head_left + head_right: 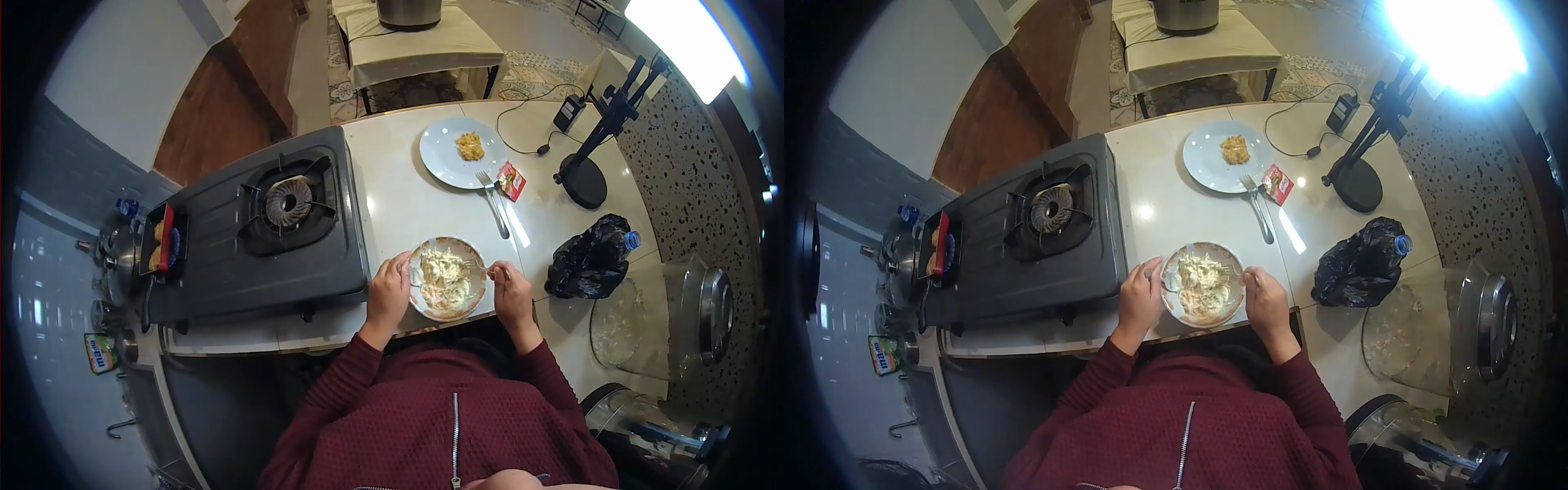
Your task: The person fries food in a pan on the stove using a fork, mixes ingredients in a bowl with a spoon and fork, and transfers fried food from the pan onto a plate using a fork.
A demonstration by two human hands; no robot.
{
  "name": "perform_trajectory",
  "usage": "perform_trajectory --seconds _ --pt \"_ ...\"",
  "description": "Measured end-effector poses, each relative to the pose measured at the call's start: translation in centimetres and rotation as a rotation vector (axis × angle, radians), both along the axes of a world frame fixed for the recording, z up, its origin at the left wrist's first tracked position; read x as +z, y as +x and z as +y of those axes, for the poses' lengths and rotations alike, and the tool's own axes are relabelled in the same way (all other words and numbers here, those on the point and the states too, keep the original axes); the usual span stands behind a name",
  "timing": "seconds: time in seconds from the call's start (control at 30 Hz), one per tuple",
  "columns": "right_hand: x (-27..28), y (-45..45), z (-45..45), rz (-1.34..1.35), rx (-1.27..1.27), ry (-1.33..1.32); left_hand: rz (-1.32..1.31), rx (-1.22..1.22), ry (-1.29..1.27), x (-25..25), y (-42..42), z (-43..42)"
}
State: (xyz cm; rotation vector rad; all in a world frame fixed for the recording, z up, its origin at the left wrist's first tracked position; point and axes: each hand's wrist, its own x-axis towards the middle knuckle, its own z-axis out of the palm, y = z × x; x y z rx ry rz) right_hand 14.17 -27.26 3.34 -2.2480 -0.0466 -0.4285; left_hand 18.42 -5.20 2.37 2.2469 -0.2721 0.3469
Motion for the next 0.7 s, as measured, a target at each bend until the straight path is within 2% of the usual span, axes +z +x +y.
perform_trajectory --seconds 0.1,0.2,0.27,0.5,0.6,0.7 --pt "-1.4 0.0 0.5 0.052 -0.021 0.062 0.002 -0.037 -0.05 -1.6 0.2 -0.4" --pt "-2.1 0.1 1.0 0.105 -0.034 0.229 0.187 0.004 -0.224 -3.0 0.7 -0.2" --pt "-2.1 0.1 1.0 0.125 -0.021 0.294 0.128 -0.005 -0.221 -2.8 0.7 0.0" --pt "1.2 -1.4 0.5 0.081 -0.023 0.329 0.089 -0.015 -0.313 2.2 -0.4 0.0" --pt "2.0 -1.0 0.8 0.016 -0.012 0.318 0.066 -0.006 -0.323 2.6 0.1 -0.2" --pt "1.8 -0.1 0.6 -0.007 0.085 0.174 -0.078 -0.03 -0.168 1.4 1.1 -0.1"
